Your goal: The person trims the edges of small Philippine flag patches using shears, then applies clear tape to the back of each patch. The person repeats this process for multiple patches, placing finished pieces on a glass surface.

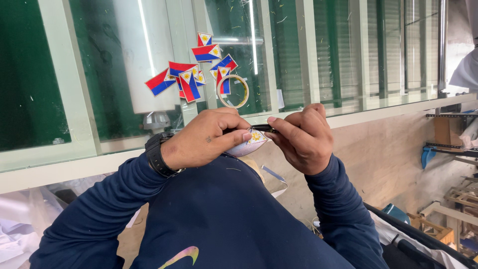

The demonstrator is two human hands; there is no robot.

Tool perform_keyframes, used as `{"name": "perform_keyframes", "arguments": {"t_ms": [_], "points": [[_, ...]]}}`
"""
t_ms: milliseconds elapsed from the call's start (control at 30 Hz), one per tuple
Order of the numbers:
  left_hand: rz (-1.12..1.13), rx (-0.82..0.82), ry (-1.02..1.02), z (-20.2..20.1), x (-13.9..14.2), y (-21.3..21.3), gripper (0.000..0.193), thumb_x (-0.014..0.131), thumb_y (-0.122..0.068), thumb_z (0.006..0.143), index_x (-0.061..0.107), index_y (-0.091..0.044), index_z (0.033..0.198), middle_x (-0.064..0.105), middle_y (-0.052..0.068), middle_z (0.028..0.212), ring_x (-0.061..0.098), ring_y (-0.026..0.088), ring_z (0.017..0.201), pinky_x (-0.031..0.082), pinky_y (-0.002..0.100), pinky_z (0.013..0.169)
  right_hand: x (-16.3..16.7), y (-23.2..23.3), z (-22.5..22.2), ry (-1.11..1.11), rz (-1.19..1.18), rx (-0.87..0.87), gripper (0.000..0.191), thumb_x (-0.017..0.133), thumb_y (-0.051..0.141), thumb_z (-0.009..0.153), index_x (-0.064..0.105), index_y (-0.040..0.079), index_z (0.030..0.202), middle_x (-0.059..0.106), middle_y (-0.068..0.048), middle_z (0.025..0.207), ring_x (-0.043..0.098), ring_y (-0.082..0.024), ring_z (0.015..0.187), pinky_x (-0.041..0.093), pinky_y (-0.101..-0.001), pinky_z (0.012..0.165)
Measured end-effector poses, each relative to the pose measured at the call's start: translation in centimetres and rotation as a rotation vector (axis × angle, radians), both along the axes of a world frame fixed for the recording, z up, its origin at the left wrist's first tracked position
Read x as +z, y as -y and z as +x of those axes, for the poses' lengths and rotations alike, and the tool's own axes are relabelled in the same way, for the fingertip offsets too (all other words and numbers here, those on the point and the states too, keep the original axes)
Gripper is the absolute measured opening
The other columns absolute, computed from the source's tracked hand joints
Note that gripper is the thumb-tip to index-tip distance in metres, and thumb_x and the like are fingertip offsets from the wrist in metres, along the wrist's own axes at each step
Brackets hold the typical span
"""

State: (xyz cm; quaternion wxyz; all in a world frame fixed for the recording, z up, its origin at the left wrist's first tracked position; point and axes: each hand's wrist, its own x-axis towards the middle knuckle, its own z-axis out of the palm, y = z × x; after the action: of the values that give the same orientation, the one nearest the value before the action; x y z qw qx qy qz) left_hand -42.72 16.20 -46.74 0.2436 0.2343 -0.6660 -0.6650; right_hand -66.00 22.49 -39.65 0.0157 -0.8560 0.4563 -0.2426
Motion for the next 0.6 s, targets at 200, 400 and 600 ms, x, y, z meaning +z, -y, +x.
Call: {"name": "perform_keyframes", "arguments": {"t_ms": [200,400,600], "points": [[-0.004,0.006,0.048,-0.11,0.42,-0.09,0.025,0.062,-0.024,0.097,0.076,-0.004,0.104,0.065,0.005,0.085,0.063,0.015,0.075,0.051,0.029,0.069,0.44,-0.05,-0.12,-0.036,0.013,0.013,0.042,0.091,0.011,0.080,0.071,0.005,0.116,0.063,-0.001,0.089,0.052,-0.019,0.076,0.037,-0.0389,0.077],[0.003,0.049,0.048,-0.45,0.40,-0.25,0.025,0.065,-0.024,0.096,0.076,-0.003,0.102,0.066,0.006,0.086,0.064,0.015,0.075,0.050,0.030,0.067,0.36,-0.36,-0.06,-0.114,-0.035,-0.004,0.040,0.092,0.012,0.080,0.072,0.005,0.115,0.062,-0.001,0.089,0.050,-0.019,0.074,0.037,-0.0391,0.075],[0.012,0.045,0.069,-0.58,0.00,0.01,0.025,0.065,-0.024,0.096,0.076,-0.003,0.101,0.067,0.006,0.087,0.066,0.015,0.077,0.052,0.029,0.069,-0.03,-0.09,-0.31,-0.085,-0.047,0.000,0.036,0.092,0.008,0.080,0.073,0.007,0.111,0.060,0.000,0.085,0.049,-0.019,0.073,0.036,-0.0382,0.074]]}}
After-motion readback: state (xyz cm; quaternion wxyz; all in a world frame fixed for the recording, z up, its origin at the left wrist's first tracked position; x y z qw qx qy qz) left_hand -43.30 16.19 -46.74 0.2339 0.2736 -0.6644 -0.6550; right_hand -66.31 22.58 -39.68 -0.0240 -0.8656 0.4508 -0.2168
